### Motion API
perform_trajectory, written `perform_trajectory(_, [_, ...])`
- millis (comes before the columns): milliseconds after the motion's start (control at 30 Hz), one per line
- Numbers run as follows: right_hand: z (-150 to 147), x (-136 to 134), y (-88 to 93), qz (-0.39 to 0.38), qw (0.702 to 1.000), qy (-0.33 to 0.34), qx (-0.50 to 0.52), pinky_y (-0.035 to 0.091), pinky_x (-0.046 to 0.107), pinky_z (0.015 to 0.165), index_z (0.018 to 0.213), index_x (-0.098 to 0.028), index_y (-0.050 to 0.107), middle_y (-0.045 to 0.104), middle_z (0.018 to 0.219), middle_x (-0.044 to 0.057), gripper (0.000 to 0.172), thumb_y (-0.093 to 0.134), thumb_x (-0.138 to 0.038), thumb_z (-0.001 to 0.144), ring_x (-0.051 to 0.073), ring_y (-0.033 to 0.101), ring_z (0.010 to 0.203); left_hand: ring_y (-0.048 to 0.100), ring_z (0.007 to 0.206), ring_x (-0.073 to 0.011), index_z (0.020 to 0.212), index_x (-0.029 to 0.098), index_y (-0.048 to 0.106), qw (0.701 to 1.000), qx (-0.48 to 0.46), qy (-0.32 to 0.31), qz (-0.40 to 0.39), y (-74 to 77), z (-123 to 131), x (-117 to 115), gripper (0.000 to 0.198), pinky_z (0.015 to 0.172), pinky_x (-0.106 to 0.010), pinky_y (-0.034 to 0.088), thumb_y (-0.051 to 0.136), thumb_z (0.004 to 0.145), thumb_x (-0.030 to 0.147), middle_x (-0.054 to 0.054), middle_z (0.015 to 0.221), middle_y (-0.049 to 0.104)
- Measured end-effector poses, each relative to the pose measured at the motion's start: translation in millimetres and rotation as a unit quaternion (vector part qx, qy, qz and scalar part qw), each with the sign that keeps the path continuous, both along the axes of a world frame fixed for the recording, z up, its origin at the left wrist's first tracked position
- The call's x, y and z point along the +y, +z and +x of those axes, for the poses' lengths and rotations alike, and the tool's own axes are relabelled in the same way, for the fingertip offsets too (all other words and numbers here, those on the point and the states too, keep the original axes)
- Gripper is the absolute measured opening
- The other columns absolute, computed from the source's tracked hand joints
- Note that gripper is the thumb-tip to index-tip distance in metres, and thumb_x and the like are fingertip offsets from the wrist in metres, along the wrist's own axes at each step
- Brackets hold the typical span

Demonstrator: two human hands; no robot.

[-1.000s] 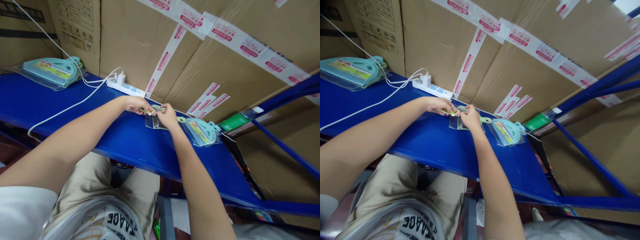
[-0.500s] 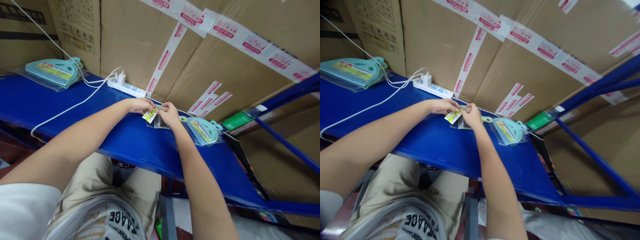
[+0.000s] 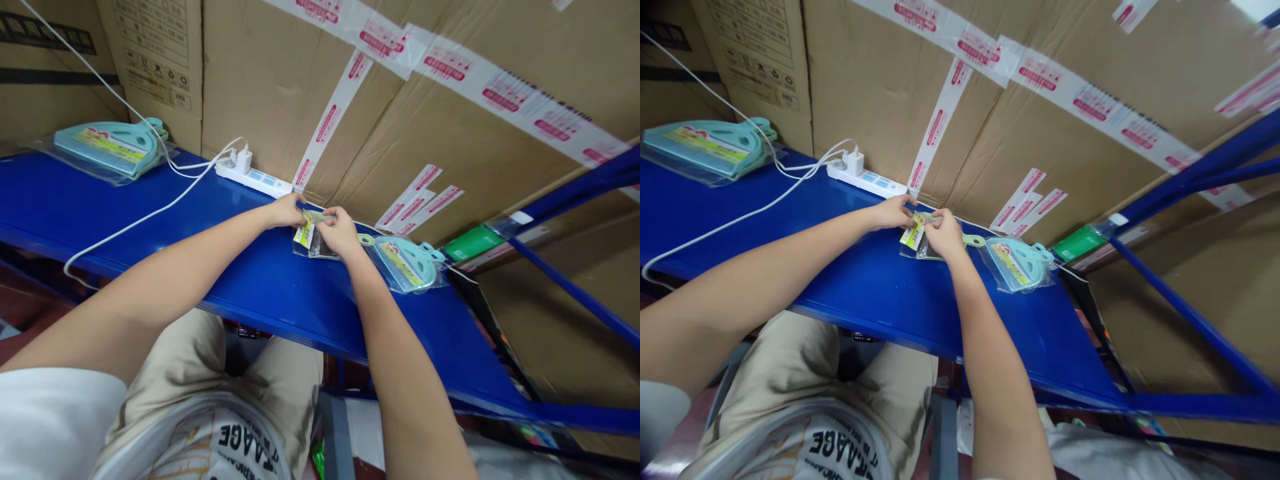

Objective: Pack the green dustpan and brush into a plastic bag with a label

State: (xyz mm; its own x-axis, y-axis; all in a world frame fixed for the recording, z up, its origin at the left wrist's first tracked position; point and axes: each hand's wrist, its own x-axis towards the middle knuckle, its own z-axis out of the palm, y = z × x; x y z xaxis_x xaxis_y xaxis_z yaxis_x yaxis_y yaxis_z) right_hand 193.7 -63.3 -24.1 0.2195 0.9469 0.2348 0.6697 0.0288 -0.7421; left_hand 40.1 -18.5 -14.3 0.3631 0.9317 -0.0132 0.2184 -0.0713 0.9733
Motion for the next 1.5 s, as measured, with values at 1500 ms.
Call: perform_trajectory(1500, [5.1, 4.3, -3.0, 0.017, 1.000, 0.005, 0.010, 0.050, 0.031, 0.068, 0.087, -0.026, 0.052, 0.061, 0.063, -0.009, 0.021, 0.061, -0.020, 0.069, 0.017, 0.063, 0.063, 0.062, 0.069, -0.0109, 0.116, 0.018, 0.059, 0.992, -0.084, 0.081, -0.053, -7.3, 27.2, -18.6, 0.059, 0.075, -0.028, 0.055, 0.079, 0.067, -0.005, 0.000, 0.094, 0.068])
